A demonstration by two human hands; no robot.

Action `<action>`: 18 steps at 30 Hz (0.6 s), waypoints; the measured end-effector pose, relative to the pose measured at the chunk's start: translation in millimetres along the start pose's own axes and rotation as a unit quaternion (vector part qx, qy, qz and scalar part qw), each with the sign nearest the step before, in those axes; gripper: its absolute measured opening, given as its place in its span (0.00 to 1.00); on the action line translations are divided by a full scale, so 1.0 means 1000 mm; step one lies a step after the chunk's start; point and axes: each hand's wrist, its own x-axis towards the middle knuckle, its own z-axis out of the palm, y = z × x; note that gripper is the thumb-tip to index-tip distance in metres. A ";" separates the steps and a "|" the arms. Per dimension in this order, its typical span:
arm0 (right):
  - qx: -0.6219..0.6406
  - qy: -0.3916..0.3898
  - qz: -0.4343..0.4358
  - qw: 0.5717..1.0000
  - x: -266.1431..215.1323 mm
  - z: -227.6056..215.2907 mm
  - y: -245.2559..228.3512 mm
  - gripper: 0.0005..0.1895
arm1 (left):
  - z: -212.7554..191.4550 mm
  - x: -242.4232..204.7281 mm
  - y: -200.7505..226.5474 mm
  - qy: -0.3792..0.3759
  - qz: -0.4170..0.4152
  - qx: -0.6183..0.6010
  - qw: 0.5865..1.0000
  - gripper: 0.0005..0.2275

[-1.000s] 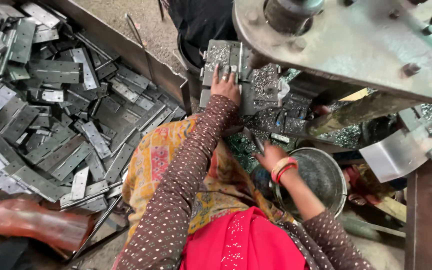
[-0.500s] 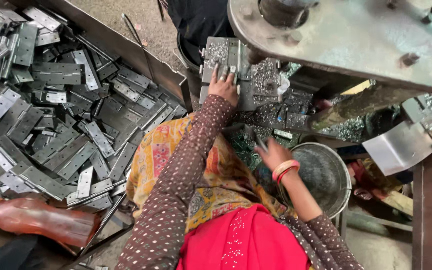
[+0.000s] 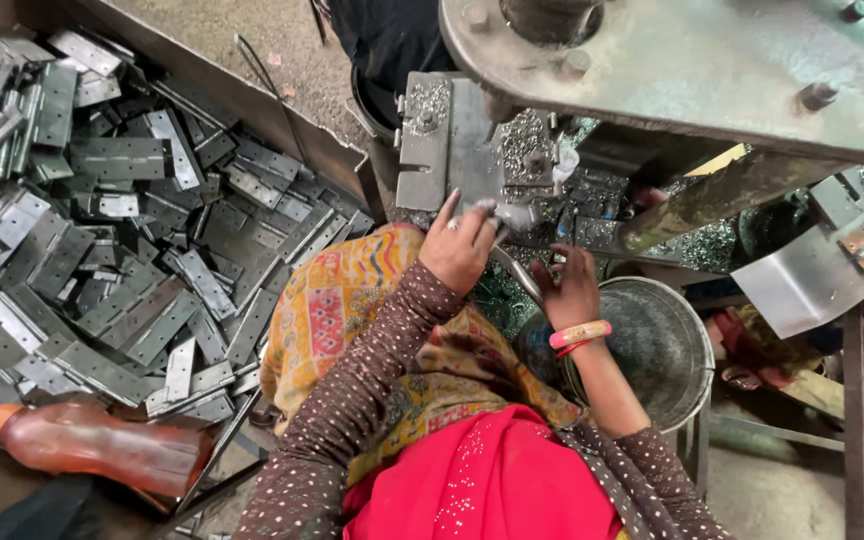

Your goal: The person repeatedly picks up metal brackets from a bin, places them into a press machine, and removes the processed pieces. The cycle of loading and unloading continues throughout the clip.

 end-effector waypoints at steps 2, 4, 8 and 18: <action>-0.025 -0.003 0.011 1.000 0.000 0.002 -0.002 0.24 | -0.004 0.010 0.001 0.032 -0.028 -0.009 0.999 0.08; -0.037 -0.007 0.012 0.999 0.000 0.004 -0.001 0.24 | 0.001 0.022 -0.001 0.078 -0.011 0.074 0.994 0.07; -0.043 -0.005 -0.007 0.999 -0.005 0.004 0.003 0.24 | 0.025 0.033 -0.018 -0.114 -0.084 0.189 0.972 0.15; -0.040 -0.025 -0.009 0.999 0.001 0.004 0.004 0.22 | 0.022 0.008 -0.044 -0.234 -0.208 0.197 0.929 0.22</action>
